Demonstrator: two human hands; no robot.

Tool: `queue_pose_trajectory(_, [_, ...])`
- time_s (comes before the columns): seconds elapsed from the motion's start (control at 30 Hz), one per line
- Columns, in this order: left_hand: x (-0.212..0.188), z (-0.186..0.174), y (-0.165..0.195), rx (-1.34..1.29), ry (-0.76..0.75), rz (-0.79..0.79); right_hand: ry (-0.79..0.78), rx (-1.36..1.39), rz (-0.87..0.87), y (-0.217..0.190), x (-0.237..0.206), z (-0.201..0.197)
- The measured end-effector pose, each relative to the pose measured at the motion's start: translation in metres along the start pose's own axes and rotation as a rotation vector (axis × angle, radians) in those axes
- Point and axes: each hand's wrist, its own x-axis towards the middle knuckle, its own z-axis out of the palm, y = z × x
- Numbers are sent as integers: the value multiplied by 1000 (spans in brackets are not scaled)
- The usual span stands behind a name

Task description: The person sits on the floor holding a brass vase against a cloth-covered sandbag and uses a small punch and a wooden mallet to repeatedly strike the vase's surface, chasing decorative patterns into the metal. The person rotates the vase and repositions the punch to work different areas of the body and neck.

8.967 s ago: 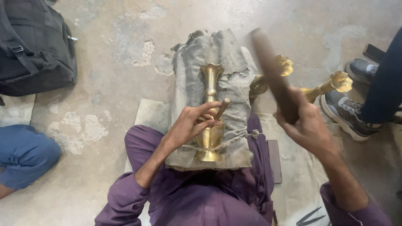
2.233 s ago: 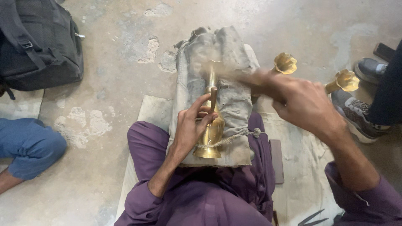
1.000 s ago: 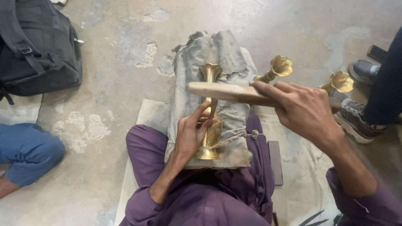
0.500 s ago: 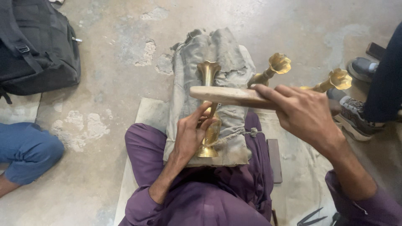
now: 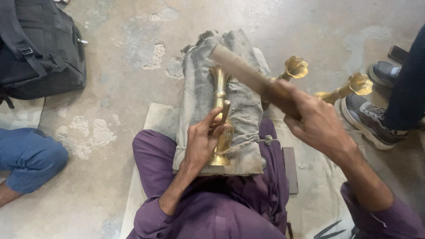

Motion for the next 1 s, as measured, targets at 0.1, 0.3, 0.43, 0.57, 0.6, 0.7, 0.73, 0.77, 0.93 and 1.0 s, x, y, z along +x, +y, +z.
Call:
queue_pose_trajectory(0.1, [-1, -1, 1, 25, -5, -7, -80, -175, 1, -1, -1, 0])
queue_pose_trajectory(0.3, [-1, -2, 2, -6, -18, 17, -3, 61, 8, -1, -5, -2])
queue_pose_trajectory(0.43, [-2, -1, 4, 12, -9, 11, 129, 24, -33, 2, -6, 0])
queue_pose_trajectory(0.57, [-2, -2, 6, 13, -4, -9, -154, -213, -9, 3, -9, 2])
queue_pose_trajectory(0.6, [-2, -3, 7, 21, -12, -19, -42, -163, -35, 3, -9, 2])
queue_pose_trajectory(0.7, [-2, -3, 9, 0, 2, -17, 144, 80, -50, 1, -10, 2])
queue_pose_trajectory(0.73, [-2, -3, 9, 11, 5, -17, 106, 225, -14, 0, -10, 2])
queue_pose_trajectory(0.77, [-3, -4, 10, 21, 8, -17, 68, 370, 23, -1, -9, 1])
queue_pose_trajectory(0.93, [-4, -2, 8, 23, 9, -14, 62, 46, 28, -3, -7, 0])
queue_pose_trajectory(1.0, [-6, -1, 7, 6, 2, -22, 129, 191, -20, -3, -8, 0])
